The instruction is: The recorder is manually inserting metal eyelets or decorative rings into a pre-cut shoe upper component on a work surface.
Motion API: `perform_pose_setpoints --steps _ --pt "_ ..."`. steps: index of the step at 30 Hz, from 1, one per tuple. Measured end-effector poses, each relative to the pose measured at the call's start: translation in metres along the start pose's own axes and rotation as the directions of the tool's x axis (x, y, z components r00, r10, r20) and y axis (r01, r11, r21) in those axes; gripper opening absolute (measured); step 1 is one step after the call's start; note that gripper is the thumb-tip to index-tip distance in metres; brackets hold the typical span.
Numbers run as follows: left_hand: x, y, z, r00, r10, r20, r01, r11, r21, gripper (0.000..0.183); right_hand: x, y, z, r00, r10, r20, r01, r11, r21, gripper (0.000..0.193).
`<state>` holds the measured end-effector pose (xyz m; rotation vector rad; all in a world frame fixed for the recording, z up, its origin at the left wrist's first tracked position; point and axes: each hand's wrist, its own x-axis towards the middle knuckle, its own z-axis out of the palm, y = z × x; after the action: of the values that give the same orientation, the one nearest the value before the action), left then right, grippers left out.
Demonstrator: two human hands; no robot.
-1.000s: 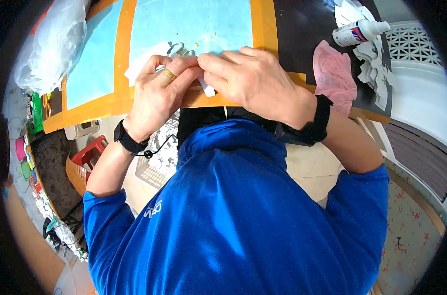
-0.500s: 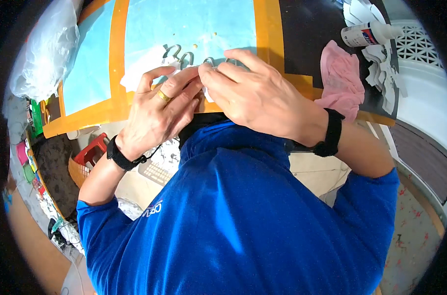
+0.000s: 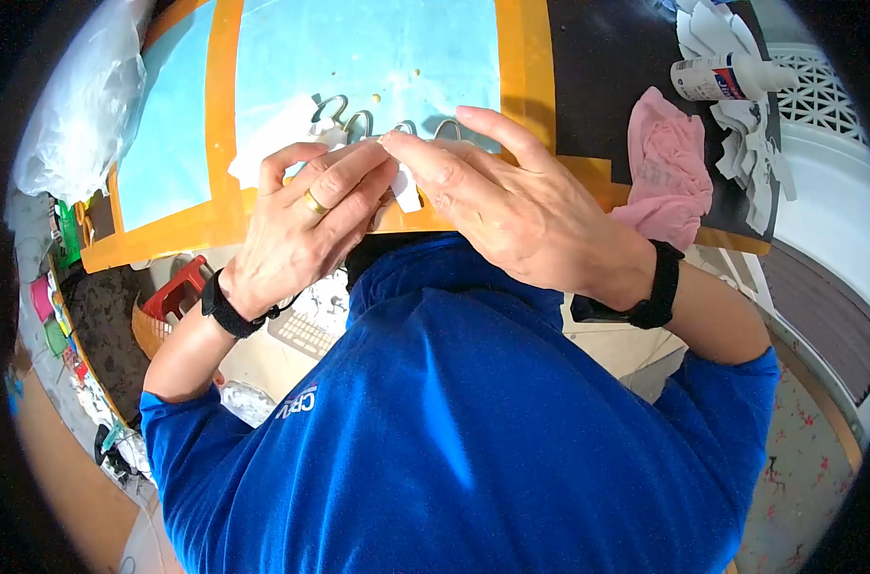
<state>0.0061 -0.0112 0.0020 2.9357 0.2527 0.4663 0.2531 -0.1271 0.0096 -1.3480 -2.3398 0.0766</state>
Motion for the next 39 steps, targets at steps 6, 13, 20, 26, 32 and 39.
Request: perform_pose_setpoints --steps 6,13,20,26,32,39 --pt "-0.001 -0.002 0.001 1.0 0.001 0.003 -0.001 1.0 0.01 0.046 -0.005 0.003 0.001 0.999 -0.042 -0.032 0.034 0.976 -0.216 0.027" --pt "-0.001 -0.005 0.002 0.999 0.05 0.012 -0.051 0.996 0.07 0.042 -0.002 0.005 0.001 0.992 -0.128 -0.005 0.121 0.95 -0.288 0.028" --pt "0.002 0.004 -0.001 0.985 0.123 0.117 -0.149 0.955 0.256 0.04 0.009 0.001 -0.002 0.981 -0.19 0.047 0.194 0.922 -0.335 0.014" --pt "0.011 0.028 0.002 0.97 0.147 0.191 -0.233 0.78 0.581 0.042 0.011 -0.007 0.002 0.974 -0.196 0.111 0.225 0.88 -0.418 0.018" --pt "0.007 0.023 0.017 0.992 0.099 0.079 -0.122 0.914 0.388 0.034 0.007 -0.006 0.01 0.989 -0.144 0.041 0.149 0.93 -0.336 0.022" --pt "0.0 0.019 0.016 1.0 0.005 0.005 -0.006 0.991 0.137 0.043 0.0 -0.004 -0.001 0.999 -0.008 0.035 0.016 0.976 -0.216 0.032"
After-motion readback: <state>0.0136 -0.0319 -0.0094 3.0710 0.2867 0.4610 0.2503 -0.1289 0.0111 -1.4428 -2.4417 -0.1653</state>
